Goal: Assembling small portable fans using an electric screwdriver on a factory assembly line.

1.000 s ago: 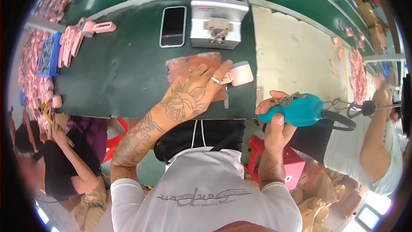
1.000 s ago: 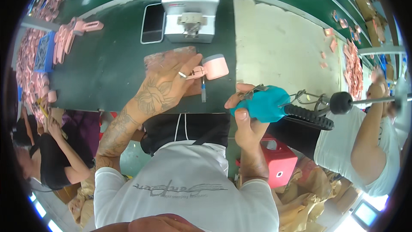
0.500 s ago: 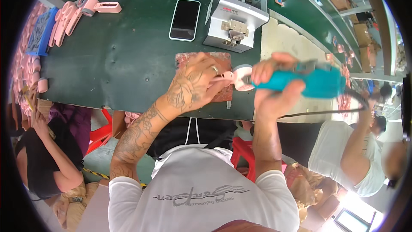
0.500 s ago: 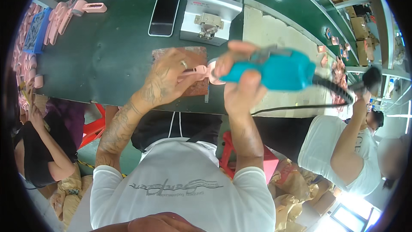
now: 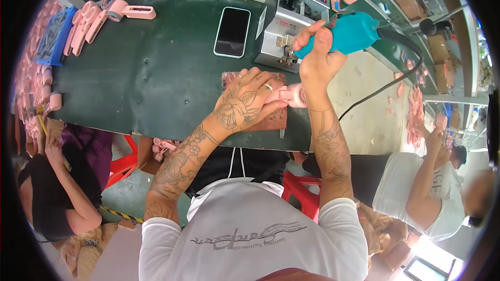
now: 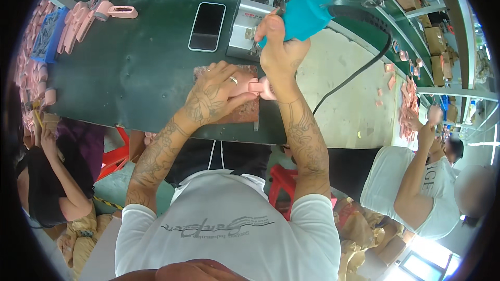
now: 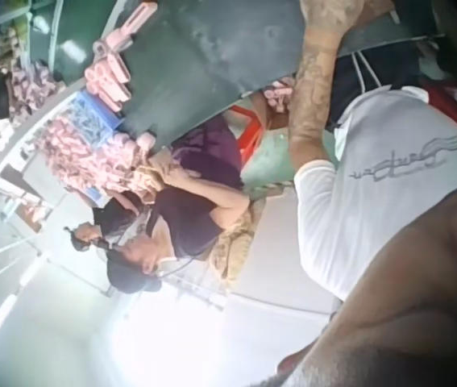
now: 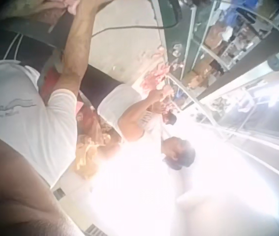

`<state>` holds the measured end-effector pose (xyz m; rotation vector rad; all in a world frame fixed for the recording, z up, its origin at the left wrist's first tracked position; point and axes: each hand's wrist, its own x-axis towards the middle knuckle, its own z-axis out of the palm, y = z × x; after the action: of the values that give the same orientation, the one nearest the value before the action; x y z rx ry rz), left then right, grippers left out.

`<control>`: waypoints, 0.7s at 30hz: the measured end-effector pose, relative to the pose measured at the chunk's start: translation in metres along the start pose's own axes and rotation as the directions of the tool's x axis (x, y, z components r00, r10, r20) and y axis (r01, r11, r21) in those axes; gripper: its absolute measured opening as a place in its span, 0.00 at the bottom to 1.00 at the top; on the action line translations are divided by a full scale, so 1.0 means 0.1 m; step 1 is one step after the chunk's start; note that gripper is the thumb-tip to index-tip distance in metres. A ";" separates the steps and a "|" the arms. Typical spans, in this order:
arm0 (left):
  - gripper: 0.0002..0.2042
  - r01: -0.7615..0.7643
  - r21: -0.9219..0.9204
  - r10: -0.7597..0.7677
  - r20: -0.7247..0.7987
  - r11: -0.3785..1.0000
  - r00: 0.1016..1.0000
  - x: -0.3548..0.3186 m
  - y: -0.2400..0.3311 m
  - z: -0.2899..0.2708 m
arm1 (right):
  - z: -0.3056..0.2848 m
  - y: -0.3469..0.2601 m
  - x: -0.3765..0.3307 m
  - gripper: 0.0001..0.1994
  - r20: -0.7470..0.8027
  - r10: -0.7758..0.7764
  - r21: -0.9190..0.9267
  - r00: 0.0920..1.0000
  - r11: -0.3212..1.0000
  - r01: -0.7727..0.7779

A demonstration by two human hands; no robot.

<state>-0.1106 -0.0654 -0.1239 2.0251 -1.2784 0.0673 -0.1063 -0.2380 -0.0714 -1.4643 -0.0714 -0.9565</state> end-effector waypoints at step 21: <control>0.19 -0.001 0.065 0.004 -0.043 0.998 0.999 0.01 0.01 0.03 | -0.22 -0.30 -0.44 0.25 0.098 0.270 -0.040 0.958 0.963 -0.267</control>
<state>-0.1122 -0.0680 -0.1250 2.0665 -1.2667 0.1543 -0.1628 -0.2293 -0.0773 -1.5021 0.0649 -0.6631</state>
